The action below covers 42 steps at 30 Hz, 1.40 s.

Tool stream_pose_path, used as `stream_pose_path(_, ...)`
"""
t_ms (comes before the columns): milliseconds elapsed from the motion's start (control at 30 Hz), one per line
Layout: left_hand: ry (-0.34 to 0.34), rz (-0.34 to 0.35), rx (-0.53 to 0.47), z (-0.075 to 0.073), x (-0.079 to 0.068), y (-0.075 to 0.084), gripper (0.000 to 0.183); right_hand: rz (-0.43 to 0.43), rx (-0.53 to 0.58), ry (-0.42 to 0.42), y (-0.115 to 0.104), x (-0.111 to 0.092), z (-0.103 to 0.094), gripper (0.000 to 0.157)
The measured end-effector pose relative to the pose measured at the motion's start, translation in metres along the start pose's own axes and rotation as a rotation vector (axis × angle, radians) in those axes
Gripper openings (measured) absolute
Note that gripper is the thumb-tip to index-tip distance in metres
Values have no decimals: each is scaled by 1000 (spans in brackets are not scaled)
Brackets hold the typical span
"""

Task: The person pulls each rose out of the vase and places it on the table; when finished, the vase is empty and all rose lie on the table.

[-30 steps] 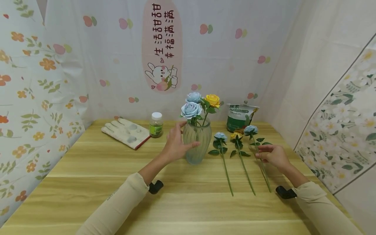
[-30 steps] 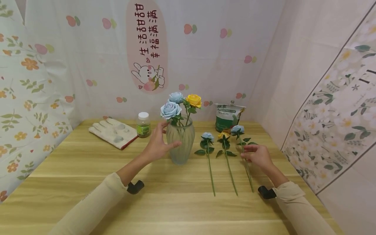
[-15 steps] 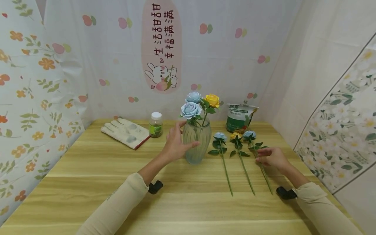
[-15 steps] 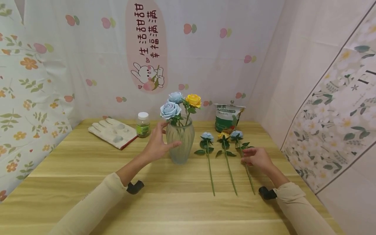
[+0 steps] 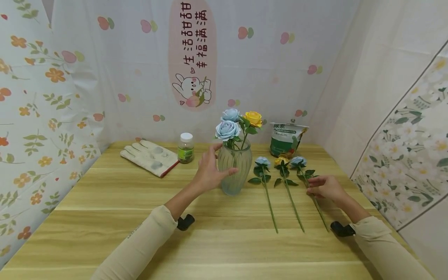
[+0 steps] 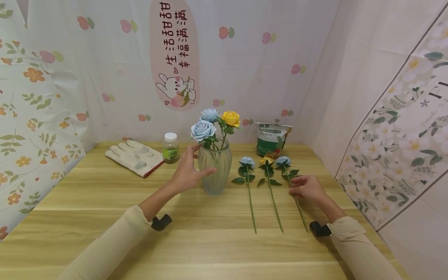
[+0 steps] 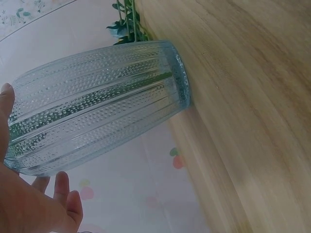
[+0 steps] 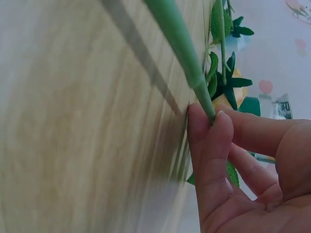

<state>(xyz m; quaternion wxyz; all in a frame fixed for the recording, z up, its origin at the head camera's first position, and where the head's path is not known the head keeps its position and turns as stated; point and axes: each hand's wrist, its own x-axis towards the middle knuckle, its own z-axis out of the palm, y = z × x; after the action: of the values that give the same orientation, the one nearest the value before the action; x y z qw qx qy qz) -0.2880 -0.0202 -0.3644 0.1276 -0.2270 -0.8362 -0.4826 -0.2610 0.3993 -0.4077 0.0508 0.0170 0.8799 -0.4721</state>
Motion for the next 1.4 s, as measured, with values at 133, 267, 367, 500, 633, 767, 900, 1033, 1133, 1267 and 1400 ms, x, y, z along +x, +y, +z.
stream_pose_path(133,-2,-6,-2,0,0,0,90,3,-3,-8,0,-1,-1,50)
stream_pose_path(267,-2,-8,-3,0,0,1,90,0,-5,-17,-1,-2,-4,51)
stream_pose_path(367,1,-3,-2,-1,0,1,89,-6,-19,-20,-2,-4,-6,52)
stream_pose_path(500,-1,0,0,-1,0,1,89,-5,-60,-36,-3,-7,-10,53)
stream_pose_path(633,1,2,2,0,0,0,89,20,-88,-49,-5,-9,-15,52)
stream_pose_path(767,4,6,4,0,0,0,89,35,-105,-65,-7,-11,-19,52)
stream_pose_path(900,1,4,4,0,0,-1,90,51,-127,-81,-9,-12,-25,53)
stream_pose_path(1033,-4,9,6,-1,0,-1,90,56,-133,-92,-11,-14,-29,52)
stream_pose_path(1133,-3,15,6,-1,0,0,89,52,-123,-85,-15,-14,-30,53)
stream_pose_path(1267,-3,18,0,-1,1,0,89,43,-138,-83,-24,-16,-30,55)
stream_pose_path(1400,-6,7,-4,-1,1,1,89,41,-164,-95,-37,-19,-28,55)
